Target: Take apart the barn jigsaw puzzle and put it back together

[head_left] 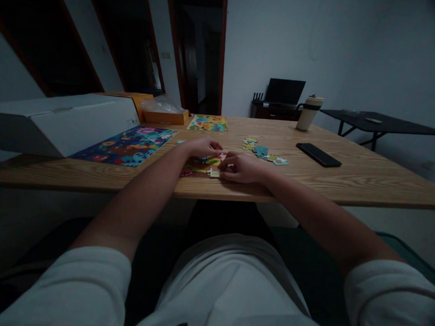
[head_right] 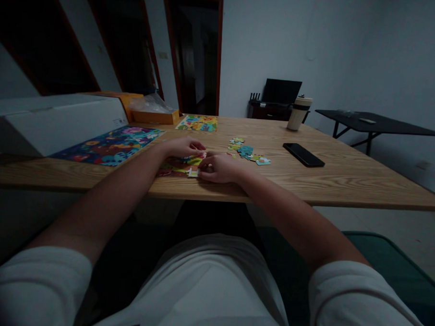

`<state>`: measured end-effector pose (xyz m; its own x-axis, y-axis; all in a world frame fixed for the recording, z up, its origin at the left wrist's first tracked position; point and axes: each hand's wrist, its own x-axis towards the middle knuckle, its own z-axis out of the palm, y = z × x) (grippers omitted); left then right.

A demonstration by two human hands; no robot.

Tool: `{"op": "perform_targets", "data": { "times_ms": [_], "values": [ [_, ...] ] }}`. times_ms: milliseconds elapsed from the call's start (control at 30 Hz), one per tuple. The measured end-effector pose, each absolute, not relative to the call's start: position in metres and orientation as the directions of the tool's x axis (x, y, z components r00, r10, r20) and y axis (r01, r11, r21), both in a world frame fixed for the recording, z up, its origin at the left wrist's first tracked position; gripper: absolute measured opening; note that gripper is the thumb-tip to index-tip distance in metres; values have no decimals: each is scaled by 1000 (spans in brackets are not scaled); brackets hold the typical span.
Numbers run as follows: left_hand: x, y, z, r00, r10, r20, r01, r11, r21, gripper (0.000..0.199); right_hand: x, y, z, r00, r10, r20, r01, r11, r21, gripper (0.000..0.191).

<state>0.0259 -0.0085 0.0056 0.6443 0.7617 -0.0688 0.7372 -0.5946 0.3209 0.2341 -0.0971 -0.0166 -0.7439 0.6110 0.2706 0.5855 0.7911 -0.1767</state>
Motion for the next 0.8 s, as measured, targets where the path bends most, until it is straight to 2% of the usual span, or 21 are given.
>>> {"op": "perform_targets", "data": {
  "times_ms": [233, 400, 567, 667, 800],
  "values": [
    [18, -4, 9, 691, 713, -122, 712, -641, 286, 58, 231, -99, -16, -731, 626, 270, 625, 774, -101, 28],
    [15, -14, 33, 652, 740, -163, 758, -635, 149, 66, 226, -96, -24, -805, 474, 357, 507, 862, -2, 37],
    [13, -43, 44, 652, 699, -293, 738, -674, 35, 67, 225, -94, -30, -863, 383, 330, 412, 911, 22, 36],
    [2, -58, 31, 686, 668, -287, 706, -707, 41, 65, 226, -95, -29, -868, 386, 313, 409, 912, 8, 36],
    [-15, -67, 13, 728, 650, -219, 681, -722, 119, 61, 227, -95, -29, -830, 457, 320, 461, 885, -70, 34]
  ]
}}
